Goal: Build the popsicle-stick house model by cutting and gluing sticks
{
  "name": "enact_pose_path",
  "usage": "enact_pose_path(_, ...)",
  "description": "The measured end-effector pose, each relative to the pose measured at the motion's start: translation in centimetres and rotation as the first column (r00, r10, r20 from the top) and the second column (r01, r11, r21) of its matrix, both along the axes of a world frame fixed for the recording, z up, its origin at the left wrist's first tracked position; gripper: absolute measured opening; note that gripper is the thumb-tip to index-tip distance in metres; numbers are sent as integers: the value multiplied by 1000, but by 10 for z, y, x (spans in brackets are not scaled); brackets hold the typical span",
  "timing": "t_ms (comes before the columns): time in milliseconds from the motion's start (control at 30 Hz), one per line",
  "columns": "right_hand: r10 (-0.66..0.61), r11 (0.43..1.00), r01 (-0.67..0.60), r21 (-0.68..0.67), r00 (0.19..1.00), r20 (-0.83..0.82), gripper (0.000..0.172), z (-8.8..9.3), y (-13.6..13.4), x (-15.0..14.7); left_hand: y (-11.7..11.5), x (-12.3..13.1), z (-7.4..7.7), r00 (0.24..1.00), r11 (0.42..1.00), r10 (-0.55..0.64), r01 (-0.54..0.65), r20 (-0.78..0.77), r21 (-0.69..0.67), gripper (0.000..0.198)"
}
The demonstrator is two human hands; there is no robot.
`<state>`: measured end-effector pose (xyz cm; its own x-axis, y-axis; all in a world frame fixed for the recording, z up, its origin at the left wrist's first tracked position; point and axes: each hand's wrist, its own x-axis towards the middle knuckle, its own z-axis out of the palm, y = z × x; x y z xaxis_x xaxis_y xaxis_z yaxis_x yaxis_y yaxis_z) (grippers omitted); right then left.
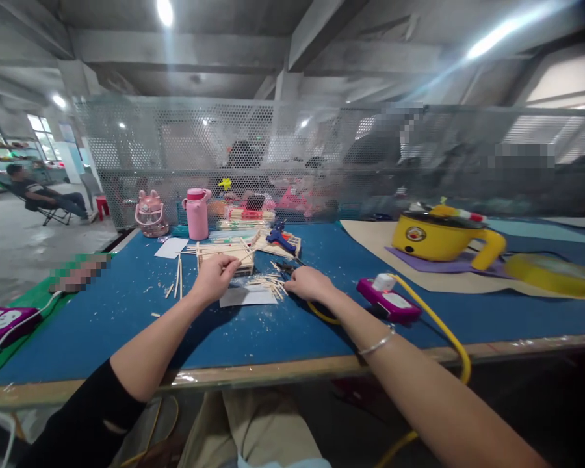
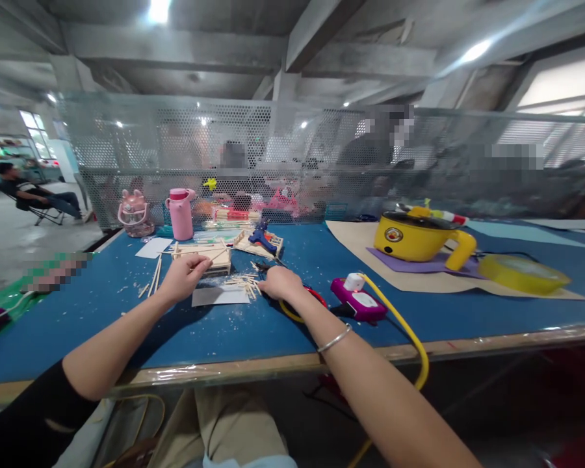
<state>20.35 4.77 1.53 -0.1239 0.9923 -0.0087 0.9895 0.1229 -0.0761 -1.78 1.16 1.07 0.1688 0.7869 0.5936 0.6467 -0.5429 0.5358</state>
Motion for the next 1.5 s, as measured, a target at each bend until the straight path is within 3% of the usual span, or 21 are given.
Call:
enact_pose_path(133, -4, 1000, 7, 15, 981, -194, 30, 25, -3, 13, 1, 1, -3, 986, 993, -73, 86, 152, -80, 28)
enact_pose_path(233, 11, 992, 48, 117, 887, -461, 30, 45, -10, 27, 2, 4, -4, 941, 969, -136, 191, 311, -154, 29)
enact_pose_path(300, 55, 986, 72, 149, 706, -706, 30, 53, -17, 31, 2, 7, -3, 893, 940, -175, 277, 414, -200, 29)
enact_pose_path(367, 103, 992, 28, 127, 433, -896, 33, 56, -27, 28, 1, 10, -2, 834, 903, -231, 376, 501, -208, 29)
enact_pose_path(433, 122, 991, -77, 110, 171, -978, 38, 55, -38, 19, -2, 14, 0, 778, 861, -302, 471, 550, -193, 26)
enact_pose_path(500, 120, 971, -204, 123, -26, -992, 43, 50, -49, 6, -6, 17, 2, 729, 817, -352, 546, 587, -187, 22)
enact_pose_path(600, 101, 910, -376, 177, -212, -972, 40, 36, -59, -10, -12, 21, 5, 628, 719, -337, 652, 701, -239, 22)
enact_pose_path(700, 85, 892, -406, 197, -277, -957, 31, 20, -59, -24, -18, 25, 7, 519, 581, -231, 752, 823, -311, 28)
enact_pose_path(833, 102, 951, -258, 169, -254, -962, 25, 3, -53, -40, -25, 29, 8, 456, 536, -205, 793, 866, -291, 25)
enact_pose_path(1000, 215, 848, -451, 278, -187, -958, 59, 8, -55, -45, -33, 34, 2, 546, 502, -348, 795, 762, -340, 26)
enact_pose_path(1067, 287, 826, -457, 329, -161, -944, 72, 15, -56, -38, -34, 34, 2, 510, 473, -352, 820, 785, -322, 27)
enact_pose_path(1133, 353, 824, -431, 368, -119, -928, 81, 21, -55, -26, -33, 32, 5, 451, 479, -268, 829, 851, -288, 29)
enact_pose_path(1200, 406, 828, -426, 365, 6, -914, 87, 25, -52, -10, -28, 29, 8, 434, 566, -136, 772, 891, -289, 29)
enact_pose_path(1267, 433, 838, -466, 284, 251, -866, 88, 25, -51, 4, -22, 26, 11, 445, 686, -16, 657, 895, -314, 26)
enact_pose_path(1333, 486, 840, -492, 231, 489, -724, 87, 24, -51, 14, -17, 24, 12, 461, 748, 45, 573, 886, -336, 23)
enact_pose_path(1367, 521, 832, -504, 230, 569, -636, 86, 23, -52, 17, -16, 24, 12, 471, 760, 56, 551, 880, -344, 22)
enact_pose_path(1433, 590, 801, -544, 252, 644, -487, 86, 20, -55, 18, -15, 24, 12, 492, 769, 62, 531, 868, -356, 21)
enact_pose_path(1500, 636, 768, -590, 248, 658, -404, 86, 19, -57, 16, -17, 25, 12, 518, 773, 63, 516, 853, -370, 20)
